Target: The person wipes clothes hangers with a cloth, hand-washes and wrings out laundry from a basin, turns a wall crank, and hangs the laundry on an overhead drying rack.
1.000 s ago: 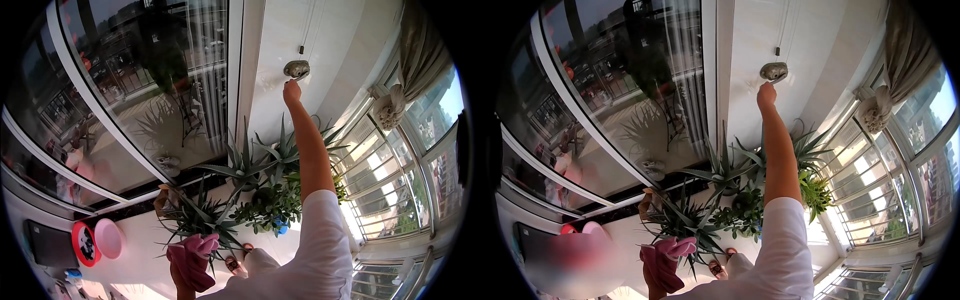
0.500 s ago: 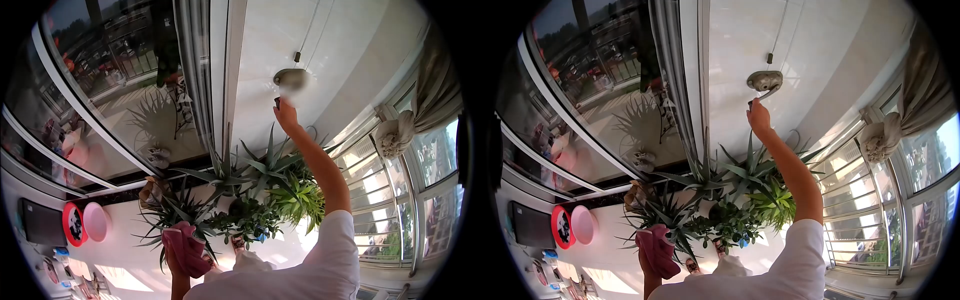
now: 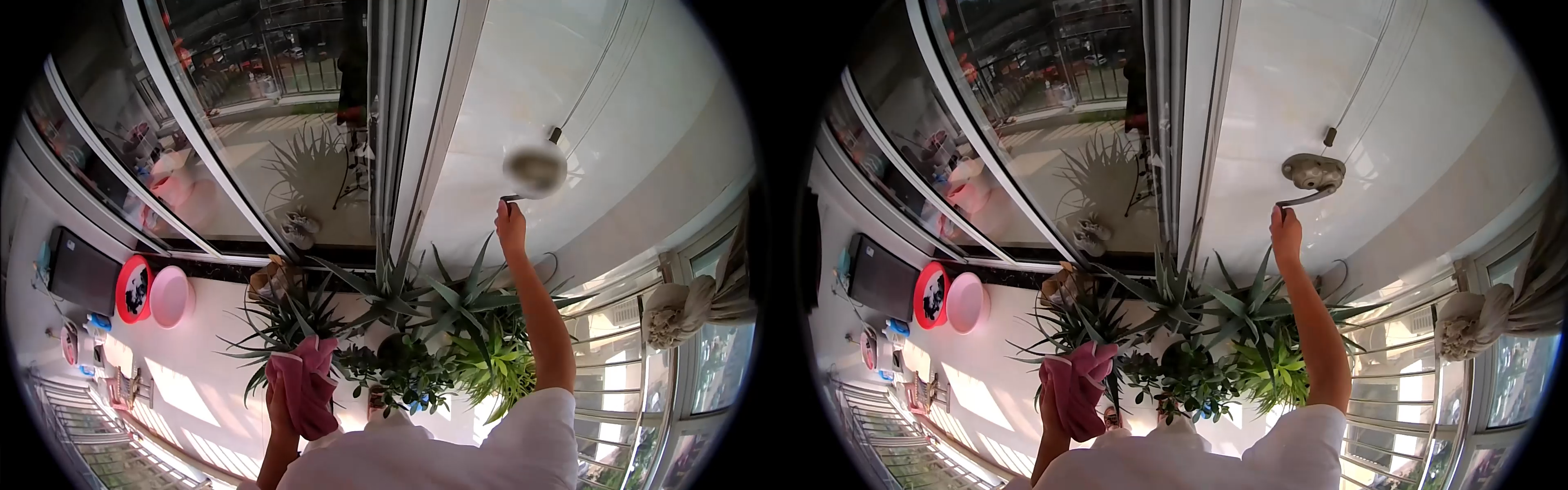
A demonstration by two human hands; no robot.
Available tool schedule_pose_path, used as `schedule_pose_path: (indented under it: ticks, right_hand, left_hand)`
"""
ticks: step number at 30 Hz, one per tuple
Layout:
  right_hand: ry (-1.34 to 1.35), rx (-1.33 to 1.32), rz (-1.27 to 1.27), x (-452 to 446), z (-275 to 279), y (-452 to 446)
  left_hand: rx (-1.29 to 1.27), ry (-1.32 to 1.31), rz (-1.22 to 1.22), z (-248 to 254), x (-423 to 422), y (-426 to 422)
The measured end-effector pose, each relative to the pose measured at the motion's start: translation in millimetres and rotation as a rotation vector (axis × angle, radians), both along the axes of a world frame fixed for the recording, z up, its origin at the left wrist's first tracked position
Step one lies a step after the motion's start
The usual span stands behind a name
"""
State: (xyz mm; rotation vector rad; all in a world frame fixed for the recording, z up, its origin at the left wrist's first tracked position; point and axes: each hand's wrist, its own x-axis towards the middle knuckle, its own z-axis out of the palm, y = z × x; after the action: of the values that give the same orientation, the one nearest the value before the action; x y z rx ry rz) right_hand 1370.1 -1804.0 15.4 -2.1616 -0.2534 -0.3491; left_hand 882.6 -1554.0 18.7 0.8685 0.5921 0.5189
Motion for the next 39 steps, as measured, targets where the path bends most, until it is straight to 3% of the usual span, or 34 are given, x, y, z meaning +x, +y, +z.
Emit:
schedule_pose_path:
  ticks: [2,4,7,8,9,10,12,13,15,16,17,18,19,20,21,22,23,24,26,29,30,31,32,34,37,38,39]
  right_hand:
    - [0.238,0.138,0.223,-16.3,110.0,-2.6]
    - [0.162,0.279,0.155,1.6,188.5,-46.0]
    - [0.099,0.229,-0.165,107.4,98.1,-186.6]
    - [0.213,0.126,-0.154,99.4,36.4,-184.7]
    - [0.043,-0.053,-0.064,101.6,-44.9,-161.4]
    - [-0.026,-0.050,-0.031,80.1,-85.9,-105.4]
    - [0.402,0.339,0.156,24.8,11.4,-8.2]
    - [0.476,0.356,0.221,15.8,61.6,-6.1]
    - [0.287,-0.008,0.134,261.0,27.7,-168.2]
    - [0.187,0.047,0.064,209.9,99.3,-199.0]
    - [0.078,-0.025,0.014,190.4,97.1,-228.8]
    - [-0.069,-0.146,-0.031,187.9,61.8,-251.1]
    - [-0.229,-0.307,-0.073,184.8,-8.9,-253.3]
    - [-0.085,-0.248,-0.021,165.7,-81.4,-214.5]
    - [-0.224,-0.269,-0.167,153.4,-139.9,-144.6]
    - [0.228,0.064,-0.115,64.7,-67.9,-43.7]
    - [0.429,0.395,0.117,37.2,-19.6,-10.4]
    - [0.519,0.455,0.235,25.6,37.2,-7.1]
    - [0.234,0.201,0.159,49.4,151.5,-52.1]
    - [-0.044,-0.056,-0.090,162.6,78.4,-229.2]
    - [-0.154,-0.368,-0.197,112.8,22.7,-202.9]
    - [-0.356,-0.502,-0.260,112.2,-67.5,-165.9]
    - [-0.286,-0.412,-0.148,73.1,-94.1,-82.7]
    - [-0.038,-0.171,0.146,16.6,11.3,-3.5]
    - [0.033,-0.004,0.164,15.4,193.7,-63.8]
    - [0.095,0.032,0.069,36.4,201.7,-110.6]
    - [0.046,-0.046,-0.037,63.7,165.9,-155.8]
  left_hand:
    - [0.028,0.063,-0.024,-5.1,-4.1,3.7]
    - [0.116,0.000,-0.055,2.9,3.9,2.6]
    - [0.055,-0.034,0.016,7.3,-3.3,0.8]
    - [0.007,-0.033,0.073,9.5,-12.1,-0.8]
    - [-0.183,-0.100,0.194,22.1,-12.4,-6.7]
    - [-0.188,-0.013,0.195,23.5,-20.8,-4.8]
    - [-0.214,0.107,0.135,9.0,-36.8,1.1]
    - [-0.214,0.120,0.175,17.9,-36.7,-2.6]
    - [-0.222,0.110,0.209,23.3,-29.2,-3.7]
    - [-0.234,0.105,0.208,20.6,-31.1,-4.8]
    - [-0.244,0.098,0.206,18.0,-31.9,-6.3]
    - [-0.260,0.111,0.247,17.7,-31.4,-7.9]
    - [-0.249,0.108,0.252,23.1,-33.6,-9.1]
    - [-0.243,0.107,0.249,27.1,-35.4,-10.9]
    - [-0.246,0.093,0.264,26.1,-36.6,-12.4]
    - [-0.249,0.095,0.253,25.1,-39.8,-12.4]
    - [-0.249,0.107,0.218,24.4,-42.2,-12.2]
    - [-0.275,0.142,0.227,23.3,-41.4,-12.9]
    - [-0.204,0.083,0.113,24.3,-37.6,-14.0]
    - [-0.167,-0.026,0.100,34.5,-23.9,-19.1]
    - [-0.186,-0.048,0.129,30.7,-25.3,-20.3]
    - [-0.125,-0.156,0.037,20.2,-28.2,-17.6]
    - [-0.071,-0.124,0.046,24.0,-29.6,-18.9]
    - [-0.039,-0.014,0.099,16.3,-33.8,-15.5]
    - [-0.082,-0.028,0.040,22.9,-28.1,-17.5]
    - [-0.097,-0.011,0.040,22.7,-30.8,-20.7]
    - [-0.101,-0.015,0.049,20.4,-30.2,-21.0]
